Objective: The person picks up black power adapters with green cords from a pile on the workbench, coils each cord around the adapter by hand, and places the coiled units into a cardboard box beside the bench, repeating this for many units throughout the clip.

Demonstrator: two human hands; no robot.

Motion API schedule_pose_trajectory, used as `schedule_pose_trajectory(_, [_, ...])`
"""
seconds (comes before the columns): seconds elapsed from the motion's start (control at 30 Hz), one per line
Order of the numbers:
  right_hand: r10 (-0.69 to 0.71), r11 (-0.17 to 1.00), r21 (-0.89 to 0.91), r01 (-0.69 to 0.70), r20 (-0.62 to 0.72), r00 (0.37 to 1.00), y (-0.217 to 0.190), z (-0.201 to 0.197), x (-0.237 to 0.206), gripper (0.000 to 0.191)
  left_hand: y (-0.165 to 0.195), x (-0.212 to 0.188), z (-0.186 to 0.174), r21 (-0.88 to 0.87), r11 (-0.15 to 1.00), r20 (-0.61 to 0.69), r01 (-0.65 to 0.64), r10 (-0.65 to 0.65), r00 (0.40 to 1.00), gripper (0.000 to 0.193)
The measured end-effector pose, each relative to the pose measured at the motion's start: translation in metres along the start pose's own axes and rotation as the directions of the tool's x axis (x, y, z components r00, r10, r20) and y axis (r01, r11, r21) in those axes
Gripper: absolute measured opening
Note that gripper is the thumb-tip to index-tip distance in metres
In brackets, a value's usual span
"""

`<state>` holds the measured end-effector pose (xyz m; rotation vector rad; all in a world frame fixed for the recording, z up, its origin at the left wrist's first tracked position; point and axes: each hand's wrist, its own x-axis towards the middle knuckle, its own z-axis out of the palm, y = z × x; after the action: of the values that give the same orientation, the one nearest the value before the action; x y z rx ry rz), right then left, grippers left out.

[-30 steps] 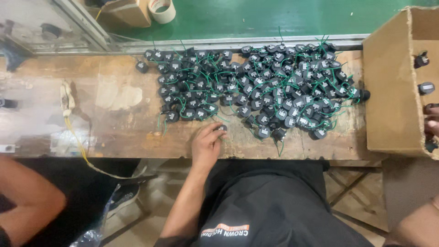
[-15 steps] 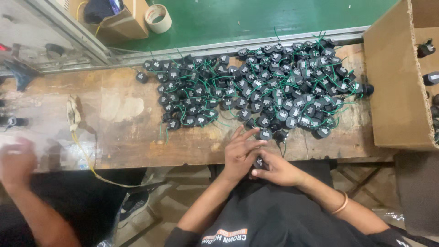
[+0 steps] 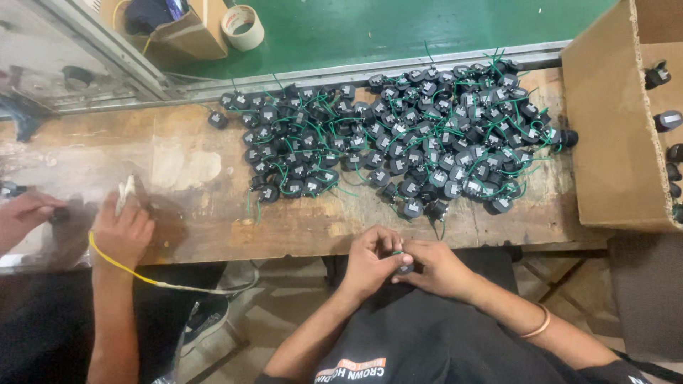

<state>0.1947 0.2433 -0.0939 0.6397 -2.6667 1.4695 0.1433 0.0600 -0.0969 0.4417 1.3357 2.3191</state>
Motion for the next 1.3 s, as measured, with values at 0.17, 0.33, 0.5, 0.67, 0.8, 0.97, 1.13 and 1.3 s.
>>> schedule_pose_trajectory(0.17, [-0.037, 0.993, 0.107, 0.044, -0.063, 0.997, -0.01, -0.01, 0.005, 0.039, 0.024, -0.008, -0.031, 0.795, 0.318, 0.226, -0.517, 0.636, 0.738, 0.03])
schedule_pose_trajectory(0.33, [-0.111, 0.988, 0.079, 0.134, -0.247, 0.963, -0.011, -0.015, 0.006, 0.03, 0.083, 0.007, -0.129, 0.92, 0.384, -0.282, -0.081, 0.791, 0.543, 0.027])
schedule_pose_trajectory(0.5, [-0.08, 0.989, 0.112, 0.1, -0.169, 0.982, -0.012, -0.009, 0.008, 0.036, 0.08, 0.031, -0.15, 0.985, 0.14, -0.163, 0.1, 0.576, 0.801, 0.053])
schedule_pose_trajectory(0.67, [-0.138, 0.987, 0.087, 0.136, 0.018, 0.99, -0.014, -0.009, 0.011, 0.036, 0.037, 0.02, -0.091, 0.978, 0.195, -0.164, 0.07, 0.519, 0.839, 0.056])
schedule_pose_trajectory(0.8, [-0.165, 0.98, 0.124, 0.158, 0.051, 0.985, -0.014, -0.007, 0.018, 0.034, 0.028, 0.023, -0.057, 0.959, 0.262, -0.025, -0.107, 0.456, 0.89, 0.056])
schedule_pose_trajectory(0.97, [-0.126, 0.982, 0.146, 0.118, 0.044, 0.991, -0.008, -0.009, 0.014, 0.028, 0.028, 0.022, -0.066, 0.913, 0.337, 0.031, -0.23, 0.506, 0.862, 0.054])
schedule_pose_trajectory(1.13, [-0.078, 0.984, 0.164, 0.074, 0.019, 0.997, -0.002, -0.013, 0.003, 0.023, 0.021, 0.008, -0.103, 0.781, 0.623, -0.316, -0.039, 0.449, 0.836, 0.023])
schedule_pose_trajectory(1.3, [-0.07, 0.983, 0.167, 0.077, -0.051, 0.996, 0.0, -0.008, 0.003, 0.026, 0.01, 0.019, -0.108, 0.292, 0.93, -0.522, -0.222, 0.349, 0.779, 0.024])
